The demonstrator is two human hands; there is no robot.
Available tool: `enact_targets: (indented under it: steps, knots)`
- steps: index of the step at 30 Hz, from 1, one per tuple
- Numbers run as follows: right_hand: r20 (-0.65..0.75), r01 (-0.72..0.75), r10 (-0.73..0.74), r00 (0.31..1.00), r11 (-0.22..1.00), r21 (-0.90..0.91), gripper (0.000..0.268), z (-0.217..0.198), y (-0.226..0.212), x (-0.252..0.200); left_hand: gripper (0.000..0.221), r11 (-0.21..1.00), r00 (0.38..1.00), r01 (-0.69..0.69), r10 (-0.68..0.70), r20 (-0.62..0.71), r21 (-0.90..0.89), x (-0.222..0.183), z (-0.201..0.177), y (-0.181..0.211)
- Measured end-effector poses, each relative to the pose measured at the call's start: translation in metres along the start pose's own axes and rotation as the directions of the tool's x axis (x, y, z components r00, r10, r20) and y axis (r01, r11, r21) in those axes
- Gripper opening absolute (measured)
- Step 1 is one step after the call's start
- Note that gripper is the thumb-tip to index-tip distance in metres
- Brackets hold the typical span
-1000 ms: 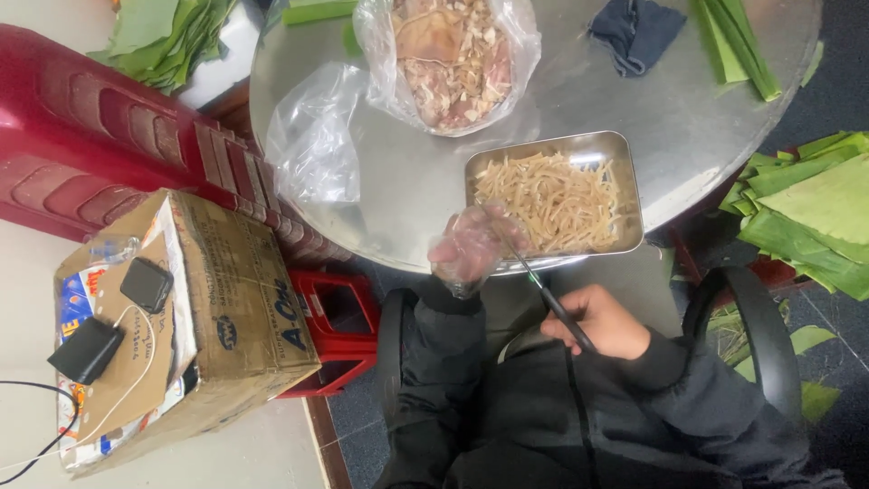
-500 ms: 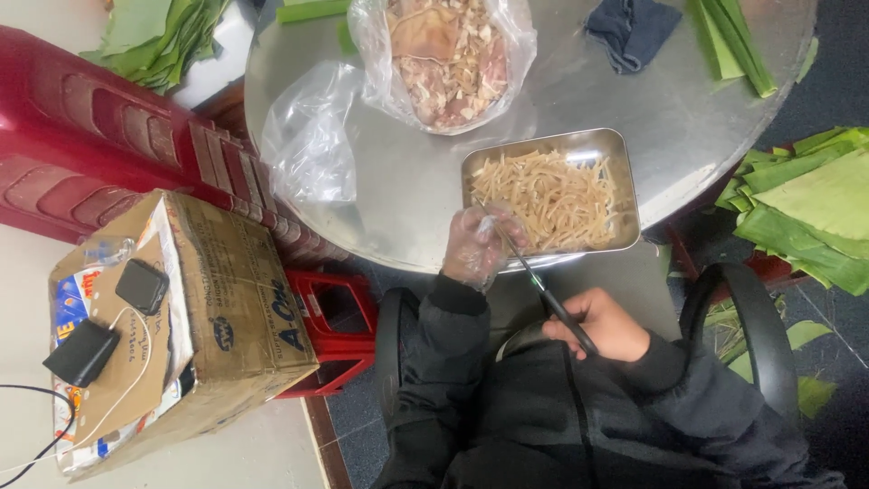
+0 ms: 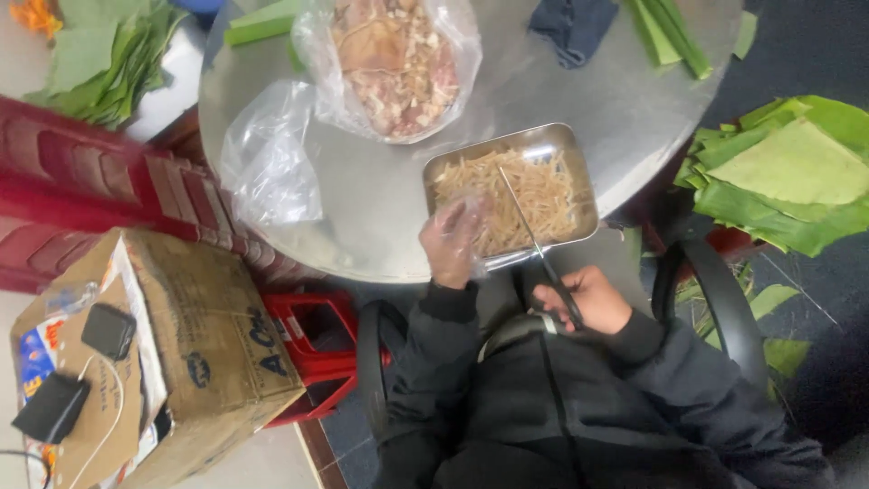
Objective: A person uses scissors to cut strips of food material from a plastic bag into a metal tray on a production table.
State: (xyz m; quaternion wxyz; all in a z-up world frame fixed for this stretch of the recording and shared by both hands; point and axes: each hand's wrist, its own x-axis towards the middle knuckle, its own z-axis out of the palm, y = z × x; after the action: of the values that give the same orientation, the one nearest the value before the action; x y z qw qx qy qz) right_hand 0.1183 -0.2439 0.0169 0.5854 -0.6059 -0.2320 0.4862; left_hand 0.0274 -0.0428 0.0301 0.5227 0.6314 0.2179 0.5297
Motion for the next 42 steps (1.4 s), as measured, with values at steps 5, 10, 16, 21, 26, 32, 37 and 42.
enact_targets:
  steps: [5,10,16,21,26,32,37,42]
  knots:
    - [-0.046,-0.049,0.047,0.998,0.998,-0.039,0.037,0.002,-0.003,-0.003,0.031,0.995,0.988,-0.013,-0.003,0.156,0.1,-0.001,-0.002,-0.022]
    - [-0.025,-0.023,0.022,0.999,0.999,-0.045,0.038,0.006,-0.006,-0.003,0.029,0.994,0.979,0.013,-0.036,0.202,0.111,-0.008,0.013,-0.025]
    - [-0.027,-0.066,0.065,0.997,0.997,-0.04,0.036,0.007,-0.005,0.0,0.028,0.971,0.972,0.218,-0.208,0.108,-0.094,-0.007,0.017,-0.003]
    - [-0.145,0.013,-0.013,0.989,1.0,0.002,0.034,-0.013,-0.014,-0.001,0.009,0.947,0.991,-0.134,0.126,0.045,0.292,0.034,-0.035,0.008]
    - [-0.236,0.08,-0.093,0.967,0.995,-0.064,0.029,-0.037,-0.015,-0.005,0.024,0.991,0.992,-0.118,0.12,-0.025,0.066,0.042,-0.064,0.008]
    - [-0.18,0.322,-0.367,0.913,0.917,-0.235,0.029,0.015,-0.02,-0.004,0.058,0.908,0.99,0.134,-0.143,0.009,-0.398,0.004,-0.016,0.036]
    - [-0.051,0.529,-0.604,0.795,0.732,-0.429,0.032,0.058,-0.043,0.006,0.064,0.992,0.987,0.086,-0.098,-0.128,-0.092,-0.018,-0.003,0.013]
    - [-0.093,0.546,-0.601,0.794,0.771,-0.33,0.016,0.087,-0.04,0.013,0.052,0.974,0.97,0.034,-0.086,-0.227,-0.226,-0.018,0.008,0.035]
